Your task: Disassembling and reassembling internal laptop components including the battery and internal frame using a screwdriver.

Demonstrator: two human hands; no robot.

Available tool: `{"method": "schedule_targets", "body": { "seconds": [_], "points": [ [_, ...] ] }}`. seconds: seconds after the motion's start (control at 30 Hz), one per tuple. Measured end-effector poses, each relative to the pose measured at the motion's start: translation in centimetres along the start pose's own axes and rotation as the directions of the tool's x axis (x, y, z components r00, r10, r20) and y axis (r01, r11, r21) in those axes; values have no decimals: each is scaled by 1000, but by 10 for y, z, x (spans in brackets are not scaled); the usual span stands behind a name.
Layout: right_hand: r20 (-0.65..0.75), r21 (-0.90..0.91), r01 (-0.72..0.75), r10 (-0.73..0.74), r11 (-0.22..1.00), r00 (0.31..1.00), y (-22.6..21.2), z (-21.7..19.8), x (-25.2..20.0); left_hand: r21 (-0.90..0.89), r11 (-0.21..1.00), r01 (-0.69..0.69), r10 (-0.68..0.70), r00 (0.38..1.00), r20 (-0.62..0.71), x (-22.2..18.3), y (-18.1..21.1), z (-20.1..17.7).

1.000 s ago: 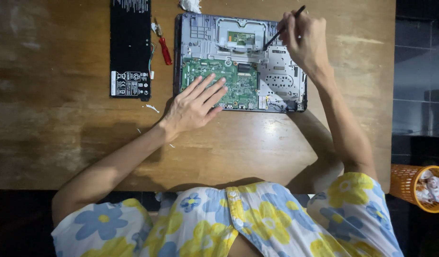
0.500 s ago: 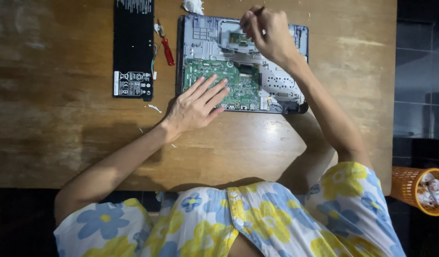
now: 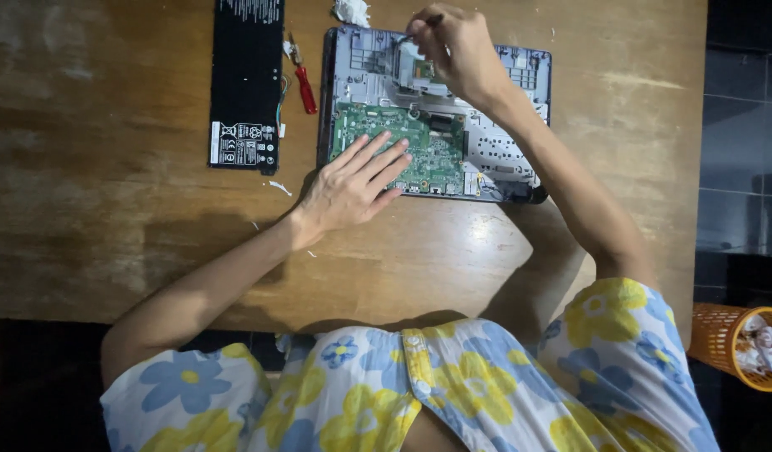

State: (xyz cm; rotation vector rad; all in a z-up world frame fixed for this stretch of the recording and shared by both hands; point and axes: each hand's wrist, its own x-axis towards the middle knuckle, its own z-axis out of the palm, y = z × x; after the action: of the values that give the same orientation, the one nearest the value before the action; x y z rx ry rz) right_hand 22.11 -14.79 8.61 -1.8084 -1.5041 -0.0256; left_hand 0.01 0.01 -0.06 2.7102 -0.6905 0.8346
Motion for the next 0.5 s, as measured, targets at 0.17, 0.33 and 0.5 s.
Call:
{"method": "schedule_targets", "body": {
  "seconds": [0.17, 0.33, 0.5],
  "points": [
    [61, 87, -88, 83, 992, 995, -11, -6, 0, 5, 1000, 0, 0, 1000, 9, 0, 1, -1],
    [52, 140, -98, 91, 985, 994, -11, -7, -1, 11, 1000, -7, 8, 1000, -28, 3, 2, -6],
    [40, 1, -88, 88, 996, 995, 3, 0, -2, 17, 1000, -7, 7, 1000, -19, 2, 1, -4]
  ]
}}
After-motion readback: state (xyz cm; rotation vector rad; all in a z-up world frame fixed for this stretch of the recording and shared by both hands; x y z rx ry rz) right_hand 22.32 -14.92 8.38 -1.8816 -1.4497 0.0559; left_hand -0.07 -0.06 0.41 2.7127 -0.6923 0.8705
